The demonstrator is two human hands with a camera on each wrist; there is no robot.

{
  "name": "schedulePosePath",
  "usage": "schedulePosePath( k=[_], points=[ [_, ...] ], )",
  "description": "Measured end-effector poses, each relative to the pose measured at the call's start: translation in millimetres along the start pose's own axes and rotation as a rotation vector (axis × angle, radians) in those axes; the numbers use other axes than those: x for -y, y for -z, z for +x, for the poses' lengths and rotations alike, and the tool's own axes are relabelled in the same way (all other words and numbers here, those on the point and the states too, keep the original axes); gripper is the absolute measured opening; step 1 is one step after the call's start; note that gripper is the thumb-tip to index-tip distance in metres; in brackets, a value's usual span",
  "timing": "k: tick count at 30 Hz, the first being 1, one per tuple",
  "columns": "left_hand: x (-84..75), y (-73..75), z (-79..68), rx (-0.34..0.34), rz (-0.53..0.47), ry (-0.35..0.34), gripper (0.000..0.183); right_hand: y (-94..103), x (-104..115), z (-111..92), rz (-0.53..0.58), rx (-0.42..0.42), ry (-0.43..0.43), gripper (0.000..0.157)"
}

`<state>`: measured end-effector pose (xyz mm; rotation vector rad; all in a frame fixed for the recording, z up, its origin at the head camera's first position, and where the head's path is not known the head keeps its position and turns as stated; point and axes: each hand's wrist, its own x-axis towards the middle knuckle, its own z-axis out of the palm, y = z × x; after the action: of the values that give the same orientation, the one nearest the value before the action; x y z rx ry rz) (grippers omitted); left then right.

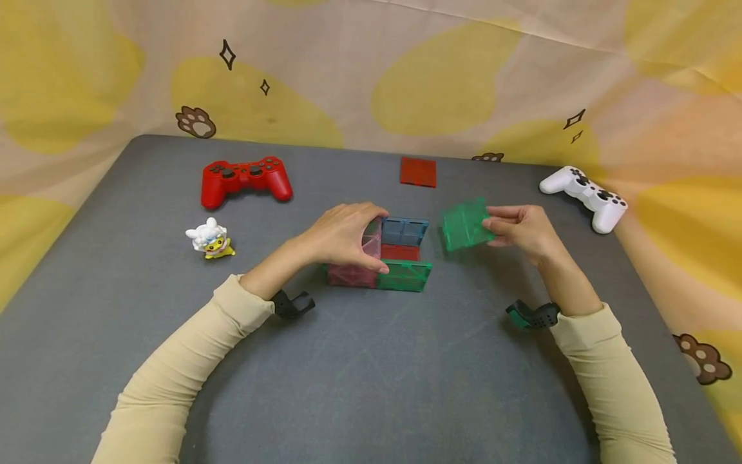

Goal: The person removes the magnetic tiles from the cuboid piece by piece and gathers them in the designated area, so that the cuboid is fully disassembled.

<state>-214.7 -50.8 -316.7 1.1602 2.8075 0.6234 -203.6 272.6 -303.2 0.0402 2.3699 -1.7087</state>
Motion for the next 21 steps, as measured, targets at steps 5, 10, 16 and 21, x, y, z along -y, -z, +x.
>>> schedulePosePath(
  k=[5,10,16,21],
  points=[
    [0.8,-1.1,-0.4,-0.004,0.0,0.003,0.086,15.2,4,44,0.268,-0.173,0.012,0.055],
    [0.7,-2.5,-0.9,0.001,-0.008,0.002,0.087,20.1,-3,86,0.272,-0.201,-0.074,0.053],
    [0.4,-3.1,-1.8,-0.004,-0.014,0.001,0.086,23.3,-12,118,0.242,-0.207,-0.202,0.054],
    [0.8,-2.6,-0.3,-0.016,-0.009,0.01,0.086,25.0,-19,133,0.176,-0.247,-0.243,0.053]
  ],
)
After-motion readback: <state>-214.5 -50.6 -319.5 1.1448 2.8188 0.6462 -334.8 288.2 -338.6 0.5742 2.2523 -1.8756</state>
